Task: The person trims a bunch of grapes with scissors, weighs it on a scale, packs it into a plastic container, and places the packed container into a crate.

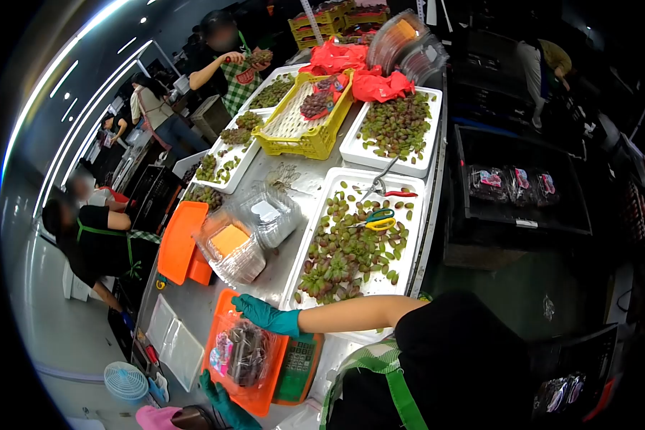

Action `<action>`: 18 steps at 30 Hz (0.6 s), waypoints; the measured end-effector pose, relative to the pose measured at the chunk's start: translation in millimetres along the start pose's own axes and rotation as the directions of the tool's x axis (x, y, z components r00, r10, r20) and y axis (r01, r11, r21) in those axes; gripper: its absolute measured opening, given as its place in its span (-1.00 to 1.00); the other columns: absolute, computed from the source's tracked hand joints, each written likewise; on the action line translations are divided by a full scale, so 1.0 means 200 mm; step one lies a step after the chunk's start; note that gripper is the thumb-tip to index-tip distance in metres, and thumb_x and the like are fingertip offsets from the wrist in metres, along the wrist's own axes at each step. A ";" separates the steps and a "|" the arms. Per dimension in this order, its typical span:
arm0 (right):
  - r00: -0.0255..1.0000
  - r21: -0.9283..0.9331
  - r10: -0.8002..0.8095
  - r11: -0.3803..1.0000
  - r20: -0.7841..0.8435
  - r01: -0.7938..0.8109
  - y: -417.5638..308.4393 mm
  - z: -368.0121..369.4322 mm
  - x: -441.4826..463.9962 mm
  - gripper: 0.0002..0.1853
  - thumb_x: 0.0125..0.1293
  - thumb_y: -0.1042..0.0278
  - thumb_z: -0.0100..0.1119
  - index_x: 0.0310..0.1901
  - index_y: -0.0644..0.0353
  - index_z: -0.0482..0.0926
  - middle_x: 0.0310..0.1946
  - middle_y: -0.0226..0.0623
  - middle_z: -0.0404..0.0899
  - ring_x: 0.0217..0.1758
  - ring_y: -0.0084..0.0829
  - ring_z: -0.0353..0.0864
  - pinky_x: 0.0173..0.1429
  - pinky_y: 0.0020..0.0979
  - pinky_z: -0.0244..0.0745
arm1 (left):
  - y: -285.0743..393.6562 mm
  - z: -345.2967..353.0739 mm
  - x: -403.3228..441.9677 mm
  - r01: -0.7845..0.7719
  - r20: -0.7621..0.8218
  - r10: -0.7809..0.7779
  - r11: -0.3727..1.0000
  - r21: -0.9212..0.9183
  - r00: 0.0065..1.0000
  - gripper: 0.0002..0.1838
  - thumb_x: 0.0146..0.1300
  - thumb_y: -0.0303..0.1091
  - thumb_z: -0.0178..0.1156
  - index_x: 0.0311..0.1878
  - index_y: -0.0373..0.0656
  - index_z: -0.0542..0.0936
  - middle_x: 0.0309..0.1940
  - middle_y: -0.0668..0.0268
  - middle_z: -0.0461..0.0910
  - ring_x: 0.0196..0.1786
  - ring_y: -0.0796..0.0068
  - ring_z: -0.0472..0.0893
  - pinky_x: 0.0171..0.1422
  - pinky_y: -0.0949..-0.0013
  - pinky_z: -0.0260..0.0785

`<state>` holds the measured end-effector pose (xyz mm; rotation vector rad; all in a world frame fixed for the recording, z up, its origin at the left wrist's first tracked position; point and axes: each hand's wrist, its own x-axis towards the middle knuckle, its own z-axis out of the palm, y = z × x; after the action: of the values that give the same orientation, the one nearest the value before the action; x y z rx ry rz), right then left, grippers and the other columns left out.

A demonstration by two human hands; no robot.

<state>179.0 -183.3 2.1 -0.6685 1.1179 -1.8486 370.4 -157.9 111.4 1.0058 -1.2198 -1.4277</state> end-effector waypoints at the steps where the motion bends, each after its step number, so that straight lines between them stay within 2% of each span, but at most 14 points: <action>1: 0.996 -0.162 -0.066 0.984 0.066 0.076 -0.07 -0.02 -0.06 -0.51 0.23 0.05 -0.04 0.03 0.27 0.27 -0.05 -0.02 0.35 0.03 -0.20 0.38 0.06 -0.34 0.32 | -0.03 -0.04 -0.01 0.018 -0.003 -0.018 1.000 0.013 1.000 -0.57 0.27 -0.07 -0.16 0.04 -0.18 0.35 -0.40 0.26 0.53 -0.31 0.44 0.51 -0.27 0.46 0.32; 2: 0.983 -0.313 -0.122 0.936 0.138 0.161 -0.14 -0.03 -0.13 -0.47 0.23 0.00 -0.04 0.06 0.28 0.26 -0.02 0.00 0.35 0.07 -0.21 0.37 0.08 -0.35 0.30 | -0.06 -0.08 -0.02 0.039 -0.006 -0.039 0.999 0.022 0.999 -0.58 0.27 -0.08 -0.15 0.04 -0.18 0.35 -0.38 0.26 0.53 -0.30 0.43 0.51 -0.25 0.45 0.33; 3: 0.985 -0.494 -0.041 0.861 0.166 0.119 -0.24 -0.04 -0.22 -0.43 0.25 -0.01 -0.10 0.14 0.28 0.20 0.06 0.03 0.31 0.13 -0.21 0.33 0.12 -0.33 0.27 | -0.09 -0.11 -0.03 0.060 -0.007 -0.060 0.998 0.029 0.998 -0.58 0.26 -0.08 -0.13 0.04 -0.18 0.35 -0.37 0.26 0.52 -0.29 0.43 0.50 -0.24 0.44 0.33; 6: 0.980 -0.657 0.118 0.754 0.159 0.016 -0.27 -0.06 -0.31 -0.42 0.27 0.00 -0.16 0.17 0.28 0.17 0.05 0.05 0.31 0.13 -0.14 0.32 0.15 -0.29 0.23 | -0.18 -0.22 -0.07 0.147 0.003 -0.147 0.987 0.058 0.989 -0.60 0.25 -0.10 -0.10 0.03 -0.16 0.36 -0.32 0.26 0.52 -0.27 0.40 0.50 -0.20 0.41 0.34; 7: 0.976 -0.681 0.084 0.729 0.200 0.077 -0.27 -0.08 -0.32 -0.43 0.27 0.01 -0.19 0.19 0.25 0.14 0.07 0.06 0.29 0.10 -0.07 0.33 0.13 -0.25 0.24 | -0.20 -0.26 -0.08 0.181 0.017 -0.183 0.981 0.064 0.983 -0.60 0.24 -0.10 -0.09 0.03 -0.16 0.36 -0.30 0.26 0.52 -0.26 0.39 0.50 -0.19 0.40 0.34; 10: 0.991 -0.726 0.091 0.687 0.100 0.010 -0.30 -0.12 -0.44 -0.43 0.27 0.02 -0.18 0.21 0.21 0.11 0.04 0.06 0.32 0.04 0.00 0.36 0.10 -0.22 0.27 | -0.29 -0.38 -0.10 0.312 0.061 -0.320 0.943 0.115 0.945 -0.62 0.23 -0.12 -0.06 0.02 -0.15 0.37 -0.26 0.26 0.51 -0.23 0.37 0.49 -0.15 0.37 0.35; 11: 0.970 -0.795 -0.183 0.559 0.158 0.235 -0.02 -0.16 -0.36 -0.52 0.26 0.07 -0.18 0.13 0.20 0.21 -0.08 0.01 0.44 -0.14 -0.08 0.51 -0.09 -0.22 0.42 | -0.30 -0.42 -0.10 0.360 0.079 -0.373 0.923 0.136 0.925 -0.62 0.23 -0.13 -0.05 0.02 -0.14 0.37 -0.24 0.26 0.51 -0.22 0.36 0.49 -0.14 0.36 0.36; 12: 0.989 -0.721 0.050 0.690 0.142 0.068 -0.10 -0.17 -0.37 -0.57 0.26 0.12 -0.19 0.03 0.27 0.26 -0.14 0.00 0.47 -0.20 -0.14 0.54 -0.15 -0.22 0.45 | -0.31 -0.44 -0.11 0.401 0.108 -0.420 0.902 0.158 0.901 -0.62 0.22 -0.13 -0.03 0.02 -0.14 0.37 -0.22 0.26 0.51 -0.21 0.35 0.49 -0.13 0.35 0.36; 13: 0.948 -0.631 0.279 0.766 0.154 -0.123 -0.29 -0.17 -0.41 -0.62 0.25 0.17 -0.19 -0.06 0.33 0.30 -0.21 0.00 0.51 -0.26 -0.19 0.57 -0.21 -0.23 0.48 | -0.31 -0.45 -0.11 0.442 0.143 -0.467 0.879 0.178 0.873 -0.63 0.22 -0.14 -0.02 0.02 -0.14 0.37 -0.21 0.26 0.50 -0.20 0.35 0.49 -0.12 0.34 0.36; 14: 0.850 -0.533 0.489 0.781 0.196 -0.326 -0.39 -0.17 -0.44 -0.65 0.24 0.22 -0.20 -0.16 0.39 0.35 -0.27 0.00 0.54 -0.33 -0.24 0.60 -0.26 -0.24 0.51 | -0.28 -0.45 -0.13 0.474 0.204 -0.507 0.860 0.190 0.837 -0.67 0.22 -0.15 -0.03 -0.03 -0.13 0.39 -0.25 0.27 0.51 -0.24 0.35 0.49 -0.16 0.34 0.37; 15: 0.872 -0.458 0.441 0.833 0.211 -0.310 -0.39 -0.18 -0.45 -0.73 0.21 0.28 -0.16 -0.25 0.36 0.36 -0.38 -0.04 0.56 -0.48 -0.35 0.60 -0.45 -0.31 0.52 | -0.25 -0.44 -0.14 0.504 0.264 -0.544 0.839 0.207 0.797 -0.70 0.23 -0.15 -0.04 -0.08 -0.11 0.41 -0.29 0.29 0.51 -0.27 0.36 0.49 -0.21 0.34 0.37; 16: 0.840 -0.384 0.485 0.843 0.241 -0.377 -0.37 -0.18 -0.43 -0.75 0.19 0.30 -0.14 -0.26 0.34 0.36 -0.41 -0.05 0.56 -0.48 -0.35 0.60 -0.45 -0.32 0.51 | -0.22 -0.43 -0.15 0.533 0.321 -0.579 0.815 0.227 0.749 -0.74 0.23 -0.16 -0.04 -0.12 -0.10 0.43 -0.33 0.31 0.51 -0.30 0.37 0.50 -0.25 0.35 0.38; 18: 0.771 -0.230 0.555 0.832 0.312 -0.505 -0.31 -0.20 -0.36 -0.78 0.16 0.33 -0.10 -0.27 0.32 0.37 -0.47 -0.09 0.55 -0.47 -0.34 0.59 -0.45 -0.33 0.51 | -0.26 -0.49 -0.11 0.542 0.399 -0.550 0.828 0.146 0.734 -0.73 0.23 -0.15 -0.03 -0.10 -0.08 0.41 -0.31 0.28 0.51 -0.26 0.35 0.50 -0.22 0.33 0.38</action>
<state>159.4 -89.6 37.1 -0.6548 1.0465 -1.1122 461.0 -152.1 44.7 1.1641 -1.2990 -2.2001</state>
